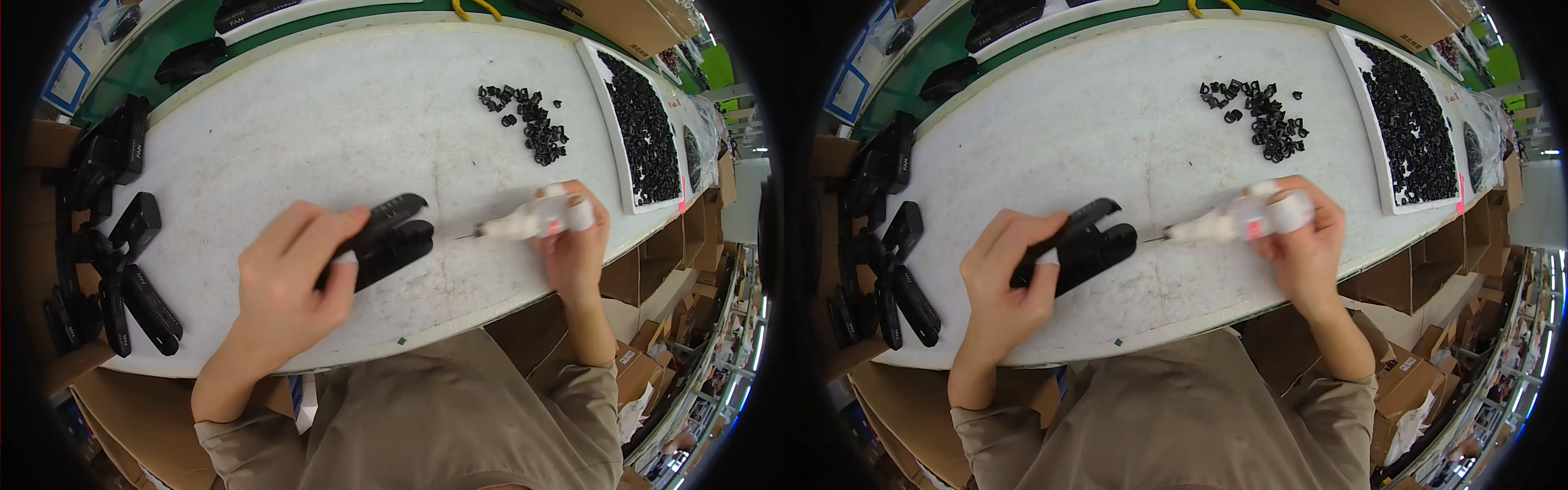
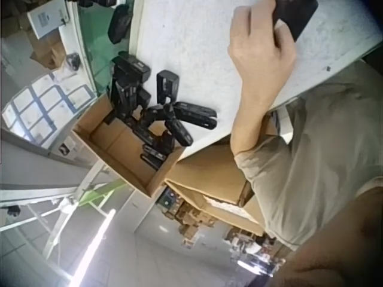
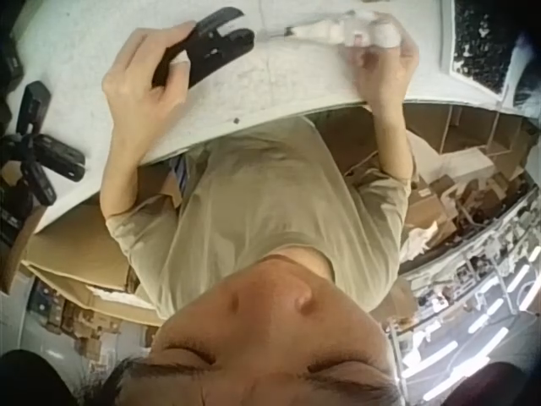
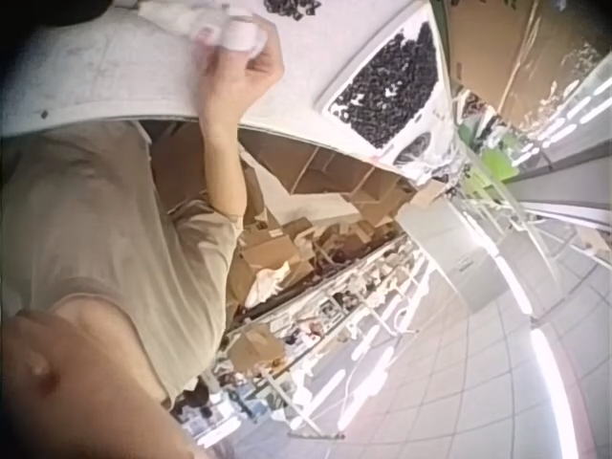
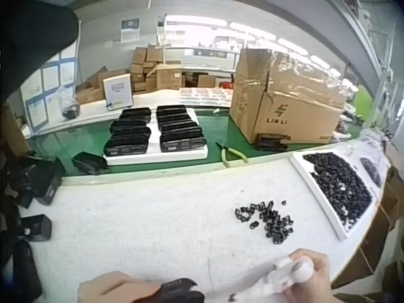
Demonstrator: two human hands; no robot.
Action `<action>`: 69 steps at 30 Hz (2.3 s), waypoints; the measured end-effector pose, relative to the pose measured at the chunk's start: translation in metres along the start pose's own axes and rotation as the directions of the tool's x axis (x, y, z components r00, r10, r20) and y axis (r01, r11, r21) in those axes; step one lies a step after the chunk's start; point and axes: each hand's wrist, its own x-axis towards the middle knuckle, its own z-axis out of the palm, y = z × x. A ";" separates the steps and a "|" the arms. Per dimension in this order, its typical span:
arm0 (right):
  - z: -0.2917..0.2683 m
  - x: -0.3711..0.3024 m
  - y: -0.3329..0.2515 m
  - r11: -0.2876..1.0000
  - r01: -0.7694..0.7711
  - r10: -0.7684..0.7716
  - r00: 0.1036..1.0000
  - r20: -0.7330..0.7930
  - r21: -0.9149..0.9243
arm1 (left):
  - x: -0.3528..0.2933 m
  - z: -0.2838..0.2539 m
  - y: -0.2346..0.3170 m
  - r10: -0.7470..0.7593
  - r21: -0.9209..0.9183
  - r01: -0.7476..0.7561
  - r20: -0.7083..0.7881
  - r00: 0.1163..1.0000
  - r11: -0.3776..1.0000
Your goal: The person assembles plastic housings for electronic devices by inserting electronic components into the housings and applying adhesive with a glue applicator, using pliers to manipulate small components.
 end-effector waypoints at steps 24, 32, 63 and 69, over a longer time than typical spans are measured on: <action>-0.097 0.089 -0.016 0.808 0.258 -0.287 0.957 0.027 -0.530 | -0.011 -0.034 0.028 -0.265 -0.478 0.852 0.811 0.521 0.214; -0.100 0.090 -0.009 0.746 0.233 -0.316 0.948 -0.024 -0.624 | 0.000 -0.029 0.035 -0.318 -0.069 0.377 0.415 0.853 0.924; -0.027 0.075 -0.017 0.144 0.357 -0.445 0.857 0.262 -0.923 | -0.007 0.009 0.015 0.003 -0.391 0.009 0.032 0.999 0.920; -0.028 0.077 -0.025 0.221 0.268 -0.342 0.922 0.183 -0.938 | -0.009 0.006 0.010 0.021 -0.401 -0.026 -0.017 1.000 0.916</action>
